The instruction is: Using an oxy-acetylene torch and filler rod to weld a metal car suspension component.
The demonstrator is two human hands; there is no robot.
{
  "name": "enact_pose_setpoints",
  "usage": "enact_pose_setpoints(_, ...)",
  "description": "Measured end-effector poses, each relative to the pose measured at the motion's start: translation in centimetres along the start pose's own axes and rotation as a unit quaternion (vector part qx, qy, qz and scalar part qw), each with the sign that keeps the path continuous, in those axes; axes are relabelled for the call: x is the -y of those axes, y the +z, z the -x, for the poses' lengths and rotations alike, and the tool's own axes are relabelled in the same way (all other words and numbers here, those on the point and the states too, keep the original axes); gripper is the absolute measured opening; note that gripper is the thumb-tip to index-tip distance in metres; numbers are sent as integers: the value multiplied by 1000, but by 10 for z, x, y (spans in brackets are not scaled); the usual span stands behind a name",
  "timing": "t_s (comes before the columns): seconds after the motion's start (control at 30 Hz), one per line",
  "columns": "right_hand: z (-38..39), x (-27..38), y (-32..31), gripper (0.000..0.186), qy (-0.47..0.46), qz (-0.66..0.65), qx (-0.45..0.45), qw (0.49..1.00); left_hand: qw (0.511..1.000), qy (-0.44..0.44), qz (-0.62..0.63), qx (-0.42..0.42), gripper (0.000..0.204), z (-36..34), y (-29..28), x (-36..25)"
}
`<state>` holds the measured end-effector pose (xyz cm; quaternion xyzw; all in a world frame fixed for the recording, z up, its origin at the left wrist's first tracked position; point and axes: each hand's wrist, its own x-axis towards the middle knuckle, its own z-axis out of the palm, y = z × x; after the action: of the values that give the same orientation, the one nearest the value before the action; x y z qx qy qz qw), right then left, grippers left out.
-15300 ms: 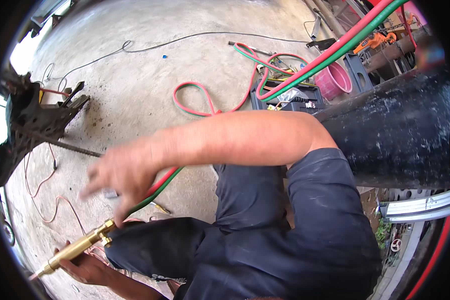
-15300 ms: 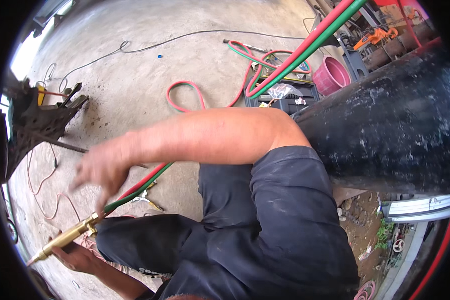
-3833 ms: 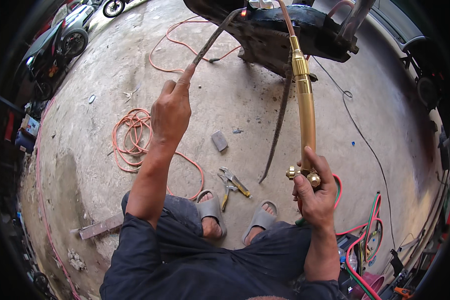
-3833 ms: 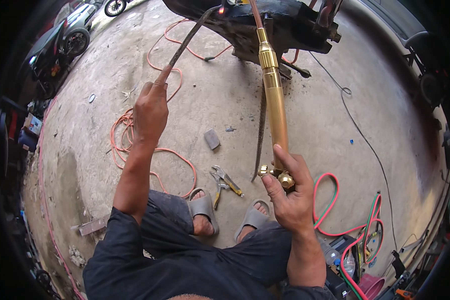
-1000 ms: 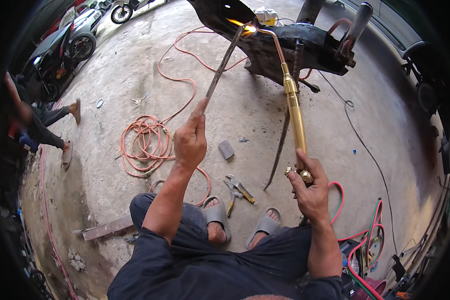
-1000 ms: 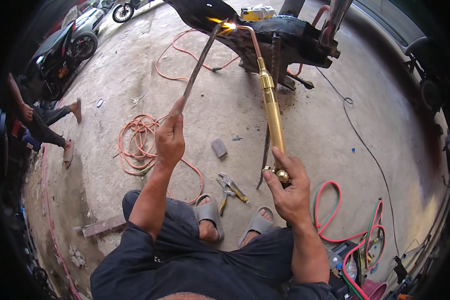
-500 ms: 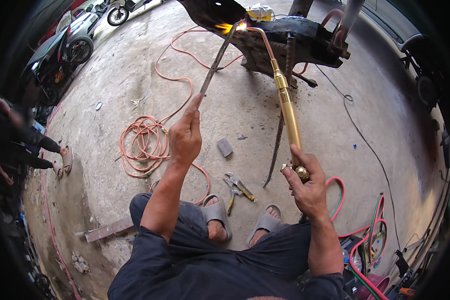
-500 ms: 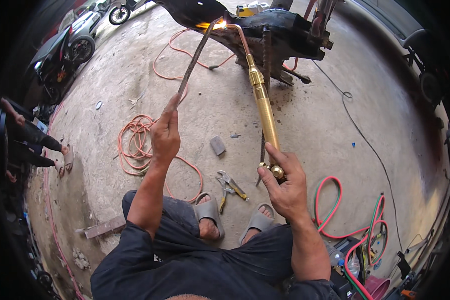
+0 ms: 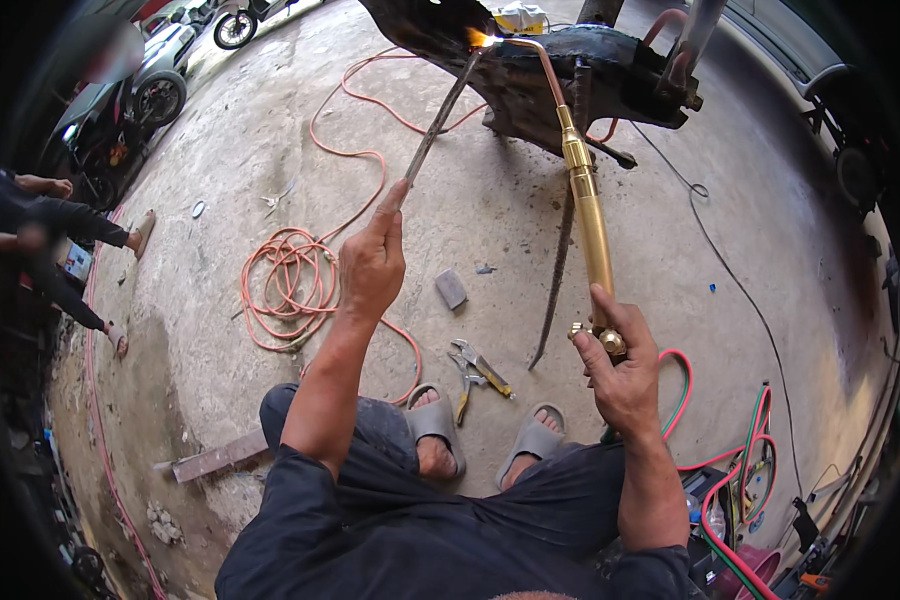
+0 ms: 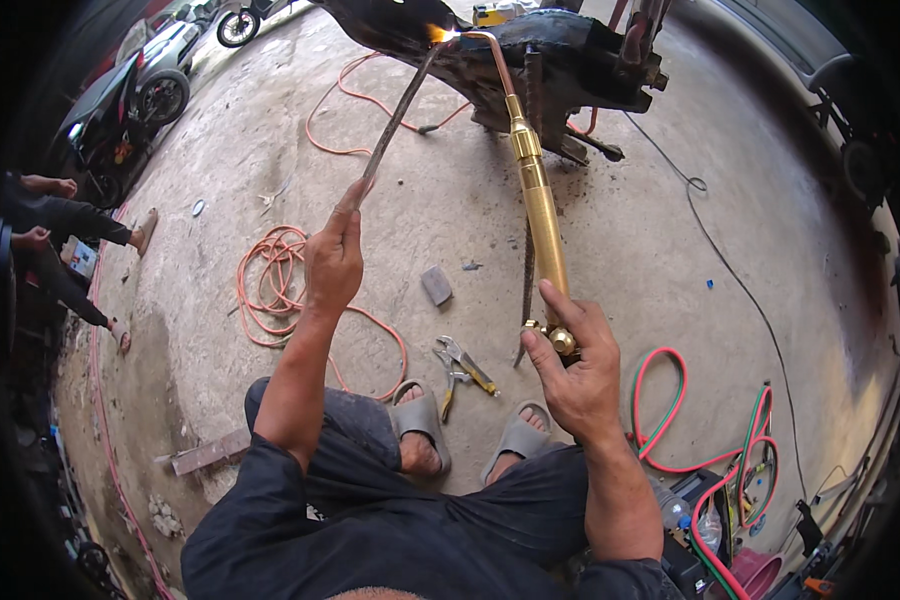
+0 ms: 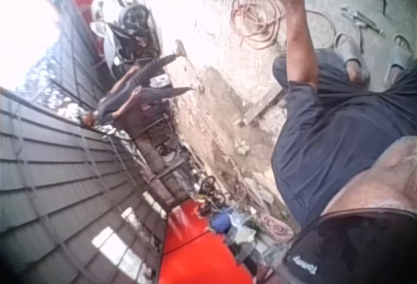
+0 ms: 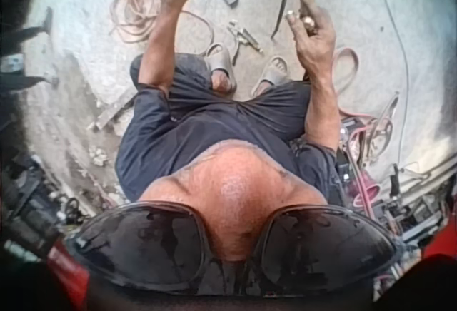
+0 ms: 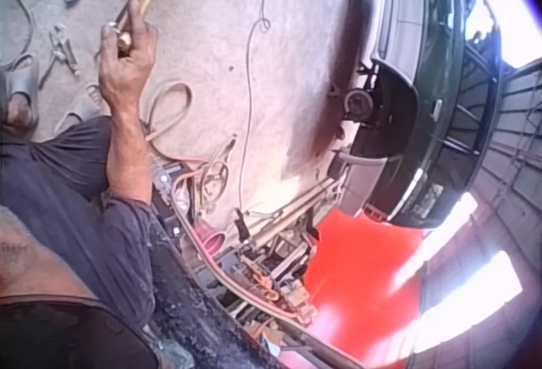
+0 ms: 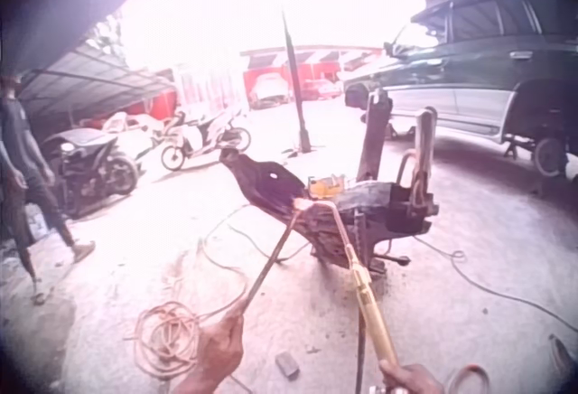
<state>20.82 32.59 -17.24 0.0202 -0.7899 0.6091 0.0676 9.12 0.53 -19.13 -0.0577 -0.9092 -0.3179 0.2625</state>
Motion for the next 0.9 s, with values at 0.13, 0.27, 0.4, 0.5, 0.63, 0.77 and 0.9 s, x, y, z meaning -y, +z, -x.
enact_pose_setpoints(0.13, 2, 0, -2, 55, -1, 4, -1, 1000, 994, 69, 38, -72, 49, -1, 3, -1)
enact_pose_setpoints(0.27, 3, 0, -3, 54, 5, -25, -12, 1000, 997, 46, 6, -58, 49, -3, 4, -2)
enact_pose_setpoints(0.4, 5, -2, -6, 55, -22, -40, -15, 999, 998, 40, -24, -48, 49, -3, 2, -4)
enact_pose_setpoints(0.5, 6, -3, -9, 55, -37, -61, -16, 997, 996, 46, -6, -71, 49, -1, 1, -5)
enact_pose_setpoints(0.63, 9, -3, -12, 56, -43, -55, -5, 998, 998, 40, -37, -24, 51, -1, 1, -5)
enact_pose_setpoints(0.77, 9, -4, -12, 56, -38, -62, -6, 997, 995, 67, -31, -67, 48, 0, 0, -5)
enact_pose_setpoints(0.9, 10, -4, -12, 56, -40, -60, -11, 997, 997, 44, -49, -34, 50, -1, 1, -8)
